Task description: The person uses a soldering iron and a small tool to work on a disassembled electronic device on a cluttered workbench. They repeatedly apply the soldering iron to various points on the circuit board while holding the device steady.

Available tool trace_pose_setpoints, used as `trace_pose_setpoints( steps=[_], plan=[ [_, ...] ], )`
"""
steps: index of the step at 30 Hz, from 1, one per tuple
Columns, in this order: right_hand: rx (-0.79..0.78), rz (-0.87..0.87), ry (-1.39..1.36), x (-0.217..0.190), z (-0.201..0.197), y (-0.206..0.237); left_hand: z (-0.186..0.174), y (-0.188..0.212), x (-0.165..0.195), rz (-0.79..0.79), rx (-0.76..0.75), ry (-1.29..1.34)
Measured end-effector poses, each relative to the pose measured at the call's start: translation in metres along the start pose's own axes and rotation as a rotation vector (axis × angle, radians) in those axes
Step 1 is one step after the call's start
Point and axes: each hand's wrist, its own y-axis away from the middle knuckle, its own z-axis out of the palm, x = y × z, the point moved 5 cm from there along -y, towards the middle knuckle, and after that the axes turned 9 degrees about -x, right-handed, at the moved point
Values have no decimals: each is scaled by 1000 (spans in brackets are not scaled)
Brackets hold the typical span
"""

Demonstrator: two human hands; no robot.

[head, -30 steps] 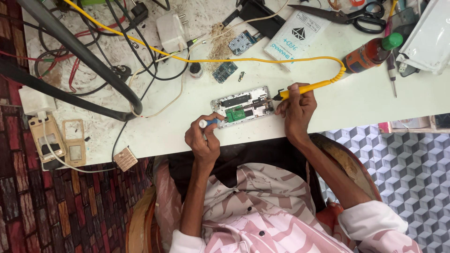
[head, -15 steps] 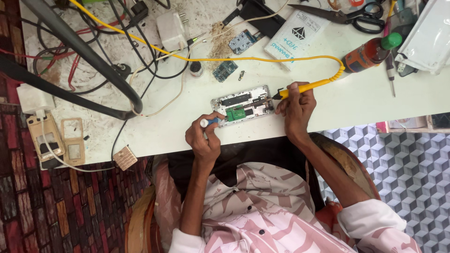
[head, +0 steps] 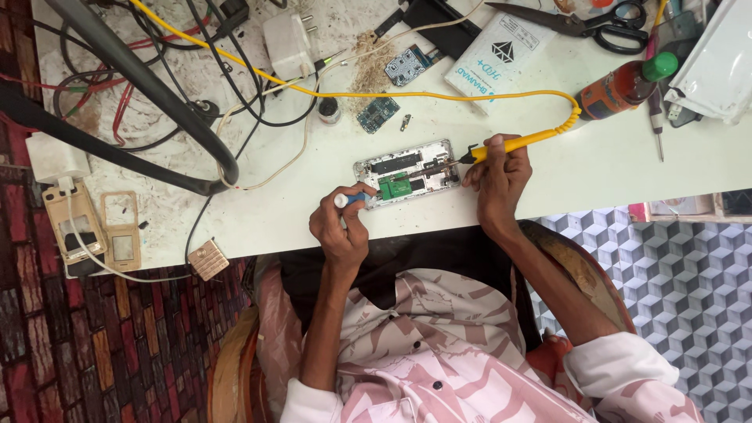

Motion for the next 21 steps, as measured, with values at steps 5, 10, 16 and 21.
trace_pose_setpoints(
  steps=[5, 10, 16, 21],
  plan=[
    [2, 8, 19, -1, -1, 0, 1, 1, 0, -11, -5, -5],
    [7, -9, 47, -4, 3, -1, 2, 0, -2, -24, -9, 12],
    [13, -46, 109, -10, 6, 3, 0, 0, -3, -31, -13, 43],
    [25, -107, 202, -14, 8, 9, 0, 0, -3, -36, -19, 35]
  ],
)
